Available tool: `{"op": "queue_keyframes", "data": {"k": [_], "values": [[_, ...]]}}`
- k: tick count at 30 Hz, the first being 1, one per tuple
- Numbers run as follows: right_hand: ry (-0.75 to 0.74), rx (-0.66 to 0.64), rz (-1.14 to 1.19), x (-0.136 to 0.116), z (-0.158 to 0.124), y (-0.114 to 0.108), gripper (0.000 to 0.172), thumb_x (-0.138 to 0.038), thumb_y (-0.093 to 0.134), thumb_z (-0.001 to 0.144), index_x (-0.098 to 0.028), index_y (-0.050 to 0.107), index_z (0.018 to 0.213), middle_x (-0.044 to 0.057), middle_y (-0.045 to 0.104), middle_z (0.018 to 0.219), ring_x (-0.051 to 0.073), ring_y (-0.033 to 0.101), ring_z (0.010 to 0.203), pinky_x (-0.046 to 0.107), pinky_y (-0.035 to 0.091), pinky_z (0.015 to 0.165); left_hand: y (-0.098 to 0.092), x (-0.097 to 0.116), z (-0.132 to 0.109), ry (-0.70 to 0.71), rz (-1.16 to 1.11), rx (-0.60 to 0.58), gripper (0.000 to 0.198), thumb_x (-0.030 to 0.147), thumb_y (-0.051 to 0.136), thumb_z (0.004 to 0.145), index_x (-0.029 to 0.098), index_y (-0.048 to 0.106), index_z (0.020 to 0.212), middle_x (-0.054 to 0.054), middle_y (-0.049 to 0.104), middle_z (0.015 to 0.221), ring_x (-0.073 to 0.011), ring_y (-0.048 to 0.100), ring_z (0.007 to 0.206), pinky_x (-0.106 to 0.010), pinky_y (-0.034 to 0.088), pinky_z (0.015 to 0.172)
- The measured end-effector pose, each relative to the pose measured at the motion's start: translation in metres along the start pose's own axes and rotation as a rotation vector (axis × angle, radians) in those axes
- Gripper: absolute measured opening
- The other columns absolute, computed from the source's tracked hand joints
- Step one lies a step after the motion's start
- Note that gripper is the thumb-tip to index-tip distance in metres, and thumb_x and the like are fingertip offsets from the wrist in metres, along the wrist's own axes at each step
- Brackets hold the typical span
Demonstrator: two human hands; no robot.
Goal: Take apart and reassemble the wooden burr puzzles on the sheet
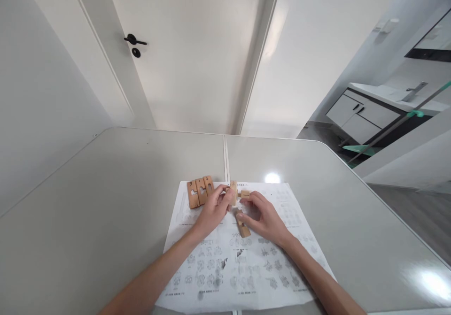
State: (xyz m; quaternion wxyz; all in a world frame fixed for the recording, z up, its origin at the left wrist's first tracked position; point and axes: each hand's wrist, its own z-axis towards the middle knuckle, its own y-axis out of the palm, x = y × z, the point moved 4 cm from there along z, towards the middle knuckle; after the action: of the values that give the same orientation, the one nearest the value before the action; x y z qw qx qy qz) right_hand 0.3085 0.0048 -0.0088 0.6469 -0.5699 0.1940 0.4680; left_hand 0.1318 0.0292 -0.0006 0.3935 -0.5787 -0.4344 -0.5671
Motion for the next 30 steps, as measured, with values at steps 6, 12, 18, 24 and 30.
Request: {"op": "queue_keyframes", "data": {"k": [6,12,18,24,30], "values": [[-0.071,-0.108,-0.143,-0.005,0.000,0.004,0.011,-0.030,0.072,0.090,-0.026,0.064,0.096,0.001,0.064,0.085,0.022,0.059,0.081,0.039,0.050,0.078,0.002,-0.003,0.001,0.024,-0.089,-0.044,0.040,0.061,0.049,0.101,0.021,0.052,0.100,0.000,0.063,0.089,-0.0082,0.055,0.055,-0.021,0.038,0.050],[-0.012,-0.022,-0.095,-0.004,-0.001,0.003,0.006,-0.024,0.061,0.094,-0.025,0.065,0.098,0.001,0.064,0.081,0.020,0.058,0.075,0.034,0.049,0.069,0.001,-0.009,0.004,0.049,-0.093,-0.015,0.039,0.060,0.048,0.103,0.021,0.053,0.105,0.003,0.055,0.082,-0.0053,0.042,0.049,-0.021,0.032,0.047],[0.128,0.107,0.098,0.004,0.003,-0.004,0.028,-0.044,0.055,0.101,-0.023,0.071,0.109,0.006,0.068,0.089,0.021,0.061,0.074,0.034,0.051,0.068,0.001,-0.006,0.004,0.045,-0.138,-0.020,0.040,0.061,0.050,0.102,0.021,0.054,0.110,0.005,0.049,0.078,-0.0057,0.035,0.050,-0.022,0.031,0.047],[0.387,0.194,0.536,0.022,0.002,-0.012,0.041,-0.056,0.068,0.093,-0.023,0.071,0.116,0.005,0.073,0.099,0.021,0.068,0.083,0.036,0.055,0.082,0.000,-0.007,0.002,-0.004,-0.146,0.013,0.049,0.061,0.052,0.101,0.023,0.047,0.133,0.007,0.044,0.072,-0.0079,0.033,0.052,-0.022,0.031,0.050],[0.444,0.232,0.830,0.029,0.005,-0.013,0.045,-0.055,0.076,0.088,-0.021,0.076,0.117,0.008,0.073,0.107,0.025,0.068,0.099,0.042,0.056,0.096,0.000,-0.008,0.003,-0.017,-0.145,-0.002,0.050,0.063,0.050,0.101,0.023,0.054,0.130,0.007,0.039,0.073,-0.0087,0.031,0.053,-0.023,0.030,0.048]]}}
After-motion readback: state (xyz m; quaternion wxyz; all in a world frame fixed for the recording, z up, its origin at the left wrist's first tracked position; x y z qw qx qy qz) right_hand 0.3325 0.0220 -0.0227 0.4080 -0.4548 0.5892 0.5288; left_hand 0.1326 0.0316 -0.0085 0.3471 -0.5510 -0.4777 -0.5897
